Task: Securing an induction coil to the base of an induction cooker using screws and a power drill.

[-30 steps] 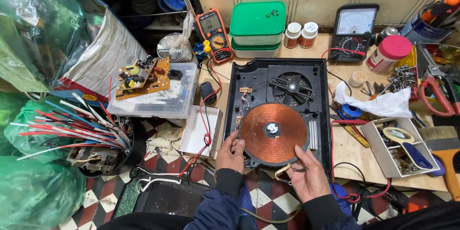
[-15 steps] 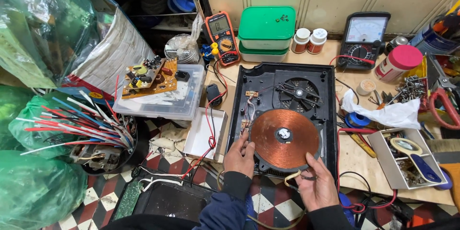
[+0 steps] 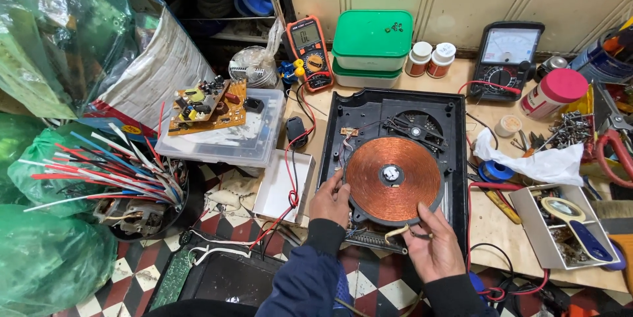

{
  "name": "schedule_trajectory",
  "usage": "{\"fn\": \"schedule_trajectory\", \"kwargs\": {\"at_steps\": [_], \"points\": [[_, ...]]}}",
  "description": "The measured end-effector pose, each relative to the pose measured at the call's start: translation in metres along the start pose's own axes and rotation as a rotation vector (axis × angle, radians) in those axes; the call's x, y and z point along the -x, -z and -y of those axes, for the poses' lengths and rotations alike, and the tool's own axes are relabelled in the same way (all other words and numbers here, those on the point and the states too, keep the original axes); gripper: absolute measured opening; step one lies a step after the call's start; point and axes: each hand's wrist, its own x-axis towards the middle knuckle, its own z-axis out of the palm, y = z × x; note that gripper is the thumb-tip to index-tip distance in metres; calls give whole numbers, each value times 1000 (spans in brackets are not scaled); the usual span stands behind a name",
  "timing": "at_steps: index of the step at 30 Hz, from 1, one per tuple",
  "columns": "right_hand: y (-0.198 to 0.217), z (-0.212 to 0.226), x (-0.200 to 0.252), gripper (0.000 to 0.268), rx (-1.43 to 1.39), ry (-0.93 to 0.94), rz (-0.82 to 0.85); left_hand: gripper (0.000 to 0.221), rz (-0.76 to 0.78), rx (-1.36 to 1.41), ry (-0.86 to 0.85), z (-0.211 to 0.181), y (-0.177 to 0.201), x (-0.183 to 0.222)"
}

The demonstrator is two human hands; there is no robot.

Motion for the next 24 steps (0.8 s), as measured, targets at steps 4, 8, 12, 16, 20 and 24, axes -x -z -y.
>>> {"fn": "schedule_trajectory", "kwargs": {"at_steps": [4,8,12,16,20,24], "points": [[3,-2,-19,45,-11,-2,2,49,-13,-49,9,12,-9,-22],[16,-8,-39,49,-11,10,66,51,20,-94,43,4,-8,-27],[33,-16,-56,25,-23,-34,5,57,54,-172,-30,19,-12,-36],[26,-10,-47,17,188,-58,-64,61,70,-184,49,20,-11,-39],[-4,9,-13,27,400,-95,-136,57,71,-151,119,9,-6,-34],[5,14,-14,32,625,-120,-200,54,36,-200,64,22,-11,-40]]}}
